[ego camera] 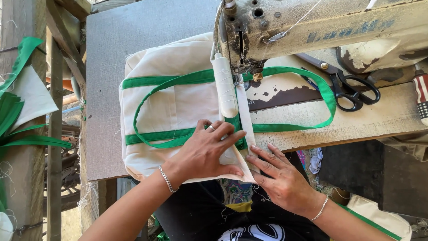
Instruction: Sewing green straps and trim onto a white canvas bag using an industrial sewing machine.
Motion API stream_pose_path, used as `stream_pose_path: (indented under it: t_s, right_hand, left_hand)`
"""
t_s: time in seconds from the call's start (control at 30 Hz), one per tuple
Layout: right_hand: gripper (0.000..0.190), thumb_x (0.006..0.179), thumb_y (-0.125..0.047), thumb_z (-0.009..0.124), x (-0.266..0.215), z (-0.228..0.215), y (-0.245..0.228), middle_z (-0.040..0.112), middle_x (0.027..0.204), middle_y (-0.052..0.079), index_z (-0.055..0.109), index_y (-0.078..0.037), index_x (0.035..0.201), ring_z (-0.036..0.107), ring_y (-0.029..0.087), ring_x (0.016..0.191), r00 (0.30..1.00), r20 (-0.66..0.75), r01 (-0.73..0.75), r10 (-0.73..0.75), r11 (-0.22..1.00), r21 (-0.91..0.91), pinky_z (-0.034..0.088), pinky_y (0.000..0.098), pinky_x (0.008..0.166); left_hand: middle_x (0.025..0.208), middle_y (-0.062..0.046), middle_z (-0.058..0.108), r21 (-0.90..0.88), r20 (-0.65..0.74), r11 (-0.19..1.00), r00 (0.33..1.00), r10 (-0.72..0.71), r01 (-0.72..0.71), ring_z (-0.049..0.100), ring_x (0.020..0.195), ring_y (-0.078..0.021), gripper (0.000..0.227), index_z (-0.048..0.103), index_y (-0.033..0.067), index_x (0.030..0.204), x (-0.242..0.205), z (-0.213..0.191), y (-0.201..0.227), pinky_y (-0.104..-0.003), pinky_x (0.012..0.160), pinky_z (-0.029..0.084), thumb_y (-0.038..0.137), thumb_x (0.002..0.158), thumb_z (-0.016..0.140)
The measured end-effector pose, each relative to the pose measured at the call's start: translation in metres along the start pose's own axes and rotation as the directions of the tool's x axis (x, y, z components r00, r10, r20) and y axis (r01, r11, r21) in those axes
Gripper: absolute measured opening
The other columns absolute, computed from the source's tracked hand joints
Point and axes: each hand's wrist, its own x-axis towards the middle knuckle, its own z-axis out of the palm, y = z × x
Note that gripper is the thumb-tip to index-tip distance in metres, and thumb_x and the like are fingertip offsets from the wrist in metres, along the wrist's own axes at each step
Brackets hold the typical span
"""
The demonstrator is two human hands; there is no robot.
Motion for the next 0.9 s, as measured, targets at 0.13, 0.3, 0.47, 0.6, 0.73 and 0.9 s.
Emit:
stream_pose_path:
  t_s: [0.13, 0.3, 0.47, 0.6, 0.73, 0.9]
  right_hand:
    - [0.024, 0.097, -0.006, 0.062, 0.000, 0.000, -0.001, 0.055, 0.146, 0.020, 0.070, -0.002, 0.120, 0.045, 0.042, 0.143, 0.999, -0.034, 0.001, -0.001, 1.000, -0.011, 0.034, 0.0619, 0.120]
    - [0.026, 0.095, -0.006, 0.066, 0.000, -0.002, -0.001, 0.054, 0.146, 0.022, 0.068, 0.000, 0.121, 0.048, 0.042, 0.141, 0.998, -0.060, -0.006, 0.006, 1.000, 0.001, 0.036, 0.0627, 0.119]
    - [0.026, 0.095, -0.006, 0.067, 0.000, -0.002, 0.000, 0.054, 0.146, 0.024, 0.068, 0.001, 0.120, 0.048, 0.042, 0.141, 0.998, -0.061, -0.012, 0.012, 1.000, 0.013, 0.036, 0.0627, 0.119]
    - [0.029, 0.097, -0.007, 0.063, 0.006, -0.006, -0.004, 0.055, 0.145, 0.024, 0.067, 0.001, 0.125, 0.049, 0.043, 0.140, 0.997, -0.073, -0.009, 0.010, 1.000, 0.017, 0.035, 0.0623, 0.120]
    - [0.028, 0.099, -0.007, 0.062, 0.021, -0.015, -0.010, 0.062, 0.136, 0.018, 0.066, -0.001, 0.126, 0.052, 0.040, 0.138, 0.995, -0.093, 0.025, -0.028, 0.999, -0.023, 0.036, 0.0604, 0.119]
    - [0.017, 0.098, -0.004, 0.056, 0.018, -0.003, -0.008, 0.066, 0.124, 0.023, 0.069, 0.000, 0.109, 0.059, 0.040, 0.128, 0.994, -0.017, 0.109, -0.111, 0.989, -0.100, 0.035, 0.0626, 0.116]
  left_hand:
    - [0.111, -0.009, 0.049, 0.096, -0.013, 0.995, 1.000, 0.021, -0.020, 0.051, 0.103, -0.0305, 0.074, 0.063, 0.0112, 0.113, 0.004, 0.003, 0.001, -0.051, 0.088, 0.038, 0.079, 0.084, 0.053]
    - [0.129, -0.007, 0.058, 0.056, 0.017, 0.992, 0.994, 0.108, -0.109, 0.052, 0.115, -0.0336, 0.062, 0.064, 0.0120, 0.091, 0.005, 0.001, -0.011, -0.050, 0.084, 0.034, 0.073, 0.088, 0.053]
    - [0.128, -0.011, 0.059, -0.092, 0.017, 0.985, 0.989, 0.148, -0.146, 0.050, 0.121, -0.0346, 0.062, 0.065, 0.0112, 0.107, 0.002, 0.001, -0.020, -0.049, 0.090, 0.038, 0.069, 0.086, 0.061]
    - [0.118, -0.010, 0.062, -0.190, 0.072, 0.982, 0.997, 0.016, -0.002, 0.053, 0.113, -0.0308, 0.065, 0.066, 0.0121, 0.106, 0.013, -0.009, -0.009, -0.047, 0.086, 0.040, 0.071, 0.092, 0.042]
    - [0.086, -0.005, 0.066, -0.177, 0.037, 0.950, 0.966, -0.254, 0.257, 0.057, 0.073, -0.0301, 0.026, 0.059, 0.0126, 0.087, 0.035, -0.003, 0.001, -0.045, 0.072, 0.034, 0.027, 0.106, 0.048]
    - [0.098, -0.005, 0.059, 0.413, 0.315, 0.899, 0.903, -0.293, 0.148, 0.058, 0.093, -0.0261, 0.006, 0.070, 0.0140, 0.092, 0.050, 0.003, 0.016, -0.065, 0.084, 0.036, 0.014, 0.089, 0.066]
